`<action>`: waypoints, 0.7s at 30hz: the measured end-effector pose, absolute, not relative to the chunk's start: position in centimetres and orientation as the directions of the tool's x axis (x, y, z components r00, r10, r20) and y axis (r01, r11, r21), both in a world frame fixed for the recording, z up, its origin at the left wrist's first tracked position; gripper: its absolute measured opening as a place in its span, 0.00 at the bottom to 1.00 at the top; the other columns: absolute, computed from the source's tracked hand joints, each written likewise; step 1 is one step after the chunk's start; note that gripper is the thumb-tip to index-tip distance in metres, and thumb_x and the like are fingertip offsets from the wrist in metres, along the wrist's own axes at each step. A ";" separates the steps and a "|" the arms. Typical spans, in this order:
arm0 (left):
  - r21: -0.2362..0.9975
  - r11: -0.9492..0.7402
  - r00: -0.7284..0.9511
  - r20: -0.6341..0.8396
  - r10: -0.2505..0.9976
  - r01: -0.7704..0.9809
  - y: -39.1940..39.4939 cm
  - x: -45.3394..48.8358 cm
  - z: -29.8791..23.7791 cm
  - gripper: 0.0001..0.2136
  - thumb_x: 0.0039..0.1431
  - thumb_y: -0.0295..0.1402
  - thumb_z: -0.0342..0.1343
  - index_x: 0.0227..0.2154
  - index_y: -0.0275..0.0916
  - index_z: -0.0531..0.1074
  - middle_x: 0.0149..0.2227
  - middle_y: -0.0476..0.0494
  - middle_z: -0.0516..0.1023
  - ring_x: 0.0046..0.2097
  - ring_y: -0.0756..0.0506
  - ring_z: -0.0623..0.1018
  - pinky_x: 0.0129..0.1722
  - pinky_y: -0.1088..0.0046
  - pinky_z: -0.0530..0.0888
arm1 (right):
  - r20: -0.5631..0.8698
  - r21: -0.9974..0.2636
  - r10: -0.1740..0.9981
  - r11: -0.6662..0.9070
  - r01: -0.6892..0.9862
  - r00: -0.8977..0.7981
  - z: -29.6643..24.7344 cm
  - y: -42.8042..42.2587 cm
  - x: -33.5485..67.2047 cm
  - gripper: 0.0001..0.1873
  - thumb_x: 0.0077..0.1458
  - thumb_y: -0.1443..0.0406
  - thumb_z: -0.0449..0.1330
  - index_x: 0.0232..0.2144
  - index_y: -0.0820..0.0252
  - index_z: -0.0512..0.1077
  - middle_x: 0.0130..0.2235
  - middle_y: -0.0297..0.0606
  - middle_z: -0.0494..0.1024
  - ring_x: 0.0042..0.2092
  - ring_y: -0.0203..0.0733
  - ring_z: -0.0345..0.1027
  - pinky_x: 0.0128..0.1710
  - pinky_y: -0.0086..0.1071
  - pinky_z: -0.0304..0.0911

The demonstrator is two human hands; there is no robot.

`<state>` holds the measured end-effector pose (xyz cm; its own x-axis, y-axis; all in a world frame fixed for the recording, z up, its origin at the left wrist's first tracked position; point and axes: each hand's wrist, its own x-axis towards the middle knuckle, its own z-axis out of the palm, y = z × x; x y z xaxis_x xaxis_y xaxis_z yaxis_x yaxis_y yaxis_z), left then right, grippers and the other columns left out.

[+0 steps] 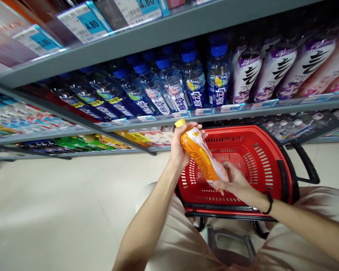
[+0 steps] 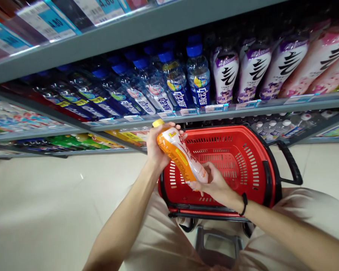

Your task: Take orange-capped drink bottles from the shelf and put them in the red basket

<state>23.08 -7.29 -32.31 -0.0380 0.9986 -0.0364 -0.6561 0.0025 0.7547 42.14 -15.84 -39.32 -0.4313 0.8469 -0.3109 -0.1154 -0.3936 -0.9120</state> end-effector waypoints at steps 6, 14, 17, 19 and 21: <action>0.751 0.030 -0.034 -0.070 0.997 -0.660 -7.3 23.0 -32.2 0.13 0.52 0.41 0.65 0.33 0.36 0.78 0.36 0.45 0.81 0.38 0.45 0.83 0.50 0.64 0.81 | -0.130 -0.991 0.960 -0.120 0.056 -0.250 -40.6 -16.3 42.7 0.40 0.43 0.57 0.79 0.52 0.55 0.61 0.50 0.39 0.74 0.49 0.43 0.72 0.48 0.36 0.71; 0.740 0.054 -0.057 -0.124 0.991 -0.670 -6.9 22.8 -32.2 0.12 0.52 0.40 0.67 0.32 0.36 0.78 0.36 0.46 0.81 0.38 0.45 0.83 0.47 0.65 0.82 | -0.149 -0.988 0.953 -0.155 -0.003 -0.263 -40.3 -15.8 43.1 0.37 0.44 0.58 0.78 0.51 0.55 0.63 0.50 0.39 0.74 0.48 0.42 0.71 0.44 0.34 0.71; 0.752 0.045 -0.068 -0.119 0.991 -0.657 -6.9 22.6 -32.3 0.12 0.51 0.39 0.66 0.33 0.36 0.78 0.36 0.46 0.81 0.38 0.45 0.83 0.46 0.65 0.81 | -0.201 -0.972 0.933 -0.229 -0.060 -0.297 -40.0 -15.6 43.0 0.35 0.43 0.58 0.79 0.47 0.56 0.64 0.47 0.38 0.75 0.41 0.39 0.72 0.35 0.31 0.71; 0.754 0.039 -0.063 -0.107 0.992 -0.656 -6.8 22.6 -32.3 0.11 0.51 0.39 0.66 0.33 0.36 0.78 0.36 0.45 0.81 0.37 0.45 0.83 0.45 0.66 0.81 | -0.256 -0.949 0.907 -0.302 -0.094 -0.334 -39.6 -15.5 42.9 0.35 0.43 0.57 0.78 0.47 0.58 0.65 0.43 0.38 0.76 0.36 0.38 0.73 0.28 0.30 0.70; 0.754 0.035 -0.049 -0.090 0.995 -0.656 -6.8 22.5 -32.4 0.11 0.51 0.39 0.66 0.32 0.36 0.78 0.36 0.45 0.81 0.37 0.45 0.83 0.44 0.67 0.81 | -0.301 -0.922 0.881 -0.367 -0.126 -0.366 -39.1 -15.5 42.8 0.34 0.43 0.55 0.78 0.45 0.59 0.66 0.40 0.38 0.77 0.33 0.39 0.74 0.24 0.29 0.69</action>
<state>22.51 -6.80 -32.37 -0.0495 0.9947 -0.0897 -0.6563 0.0353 0.7537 42.76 -15.53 -39.10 -0.3656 0.8807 -0.3012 -0.1256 -0.3674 -0.9215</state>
